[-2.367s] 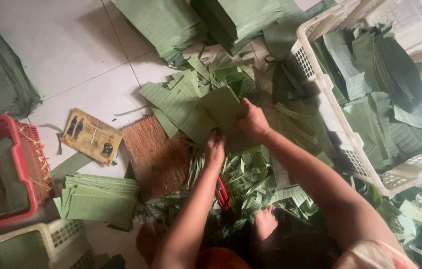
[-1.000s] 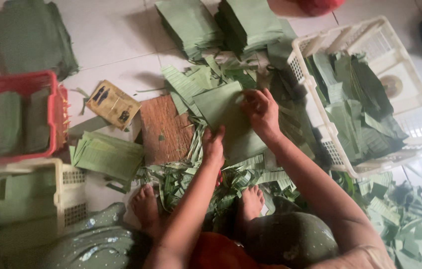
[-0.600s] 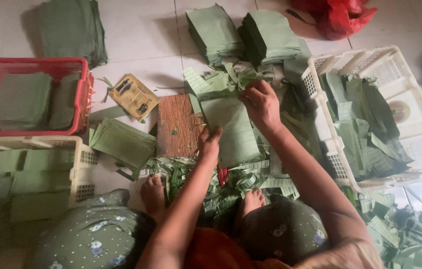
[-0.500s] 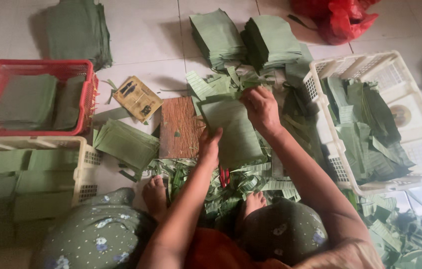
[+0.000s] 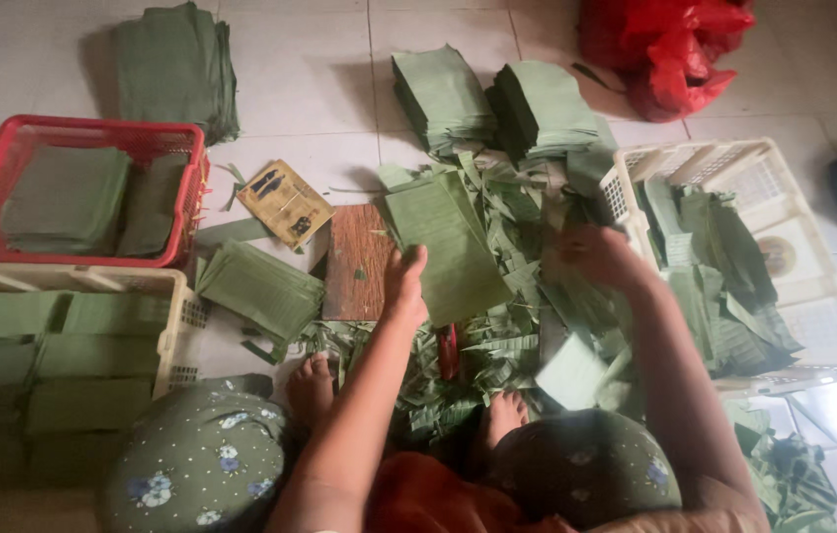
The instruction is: The person sits on the floor trimming banana leaves with scissors, using a printed paper template as a size guide. They cut leaf pieces to shape, stack the trimmed pieces, and place finished stacks into plastic baskets.
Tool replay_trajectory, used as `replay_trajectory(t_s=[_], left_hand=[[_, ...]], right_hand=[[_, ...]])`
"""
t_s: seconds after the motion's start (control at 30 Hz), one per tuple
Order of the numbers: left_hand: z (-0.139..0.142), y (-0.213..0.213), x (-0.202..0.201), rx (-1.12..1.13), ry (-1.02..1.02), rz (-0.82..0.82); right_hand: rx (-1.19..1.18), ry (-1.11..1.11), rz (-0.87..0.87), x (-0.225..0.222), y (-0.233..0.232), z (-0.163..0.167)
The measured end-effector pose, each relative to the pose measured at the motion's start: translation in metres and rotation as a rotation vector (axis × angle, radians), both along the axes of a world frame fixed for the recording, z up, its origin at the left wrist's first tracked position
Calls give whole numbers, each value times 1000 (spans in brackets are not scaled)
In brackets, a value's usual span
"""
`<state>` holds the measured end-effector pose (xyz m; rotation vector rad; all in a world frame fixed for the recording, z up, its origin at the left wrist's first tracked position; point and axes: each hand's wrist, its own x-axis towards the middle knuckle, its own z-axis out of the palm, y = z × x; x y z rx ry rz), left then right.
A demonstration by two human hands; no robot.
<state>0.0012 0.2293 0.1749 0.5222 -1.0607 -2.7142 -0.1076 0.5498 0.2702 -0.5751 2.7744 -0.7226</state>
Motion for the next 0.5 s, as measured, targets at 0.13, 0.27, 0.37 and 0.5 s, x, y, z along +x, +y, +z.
replay_trajectory(t_s=[0.13, 0.27, 0.37, 0.5], left_hand=[[22, 14, -7, -180, -5, -30], [55, 6, -32, -113, 73, -104], [84, -29, -77, 66, -16, -257], [111, -94, -141, -69, 61, -289]], right_hand=[[-412, -142, 102, 19, -82, 23], [-237, 85, -75, 19, -139, 63], [-344, 372, -79, 8, -172, 81], [-501, 444, -263, -7, -227, 91]])
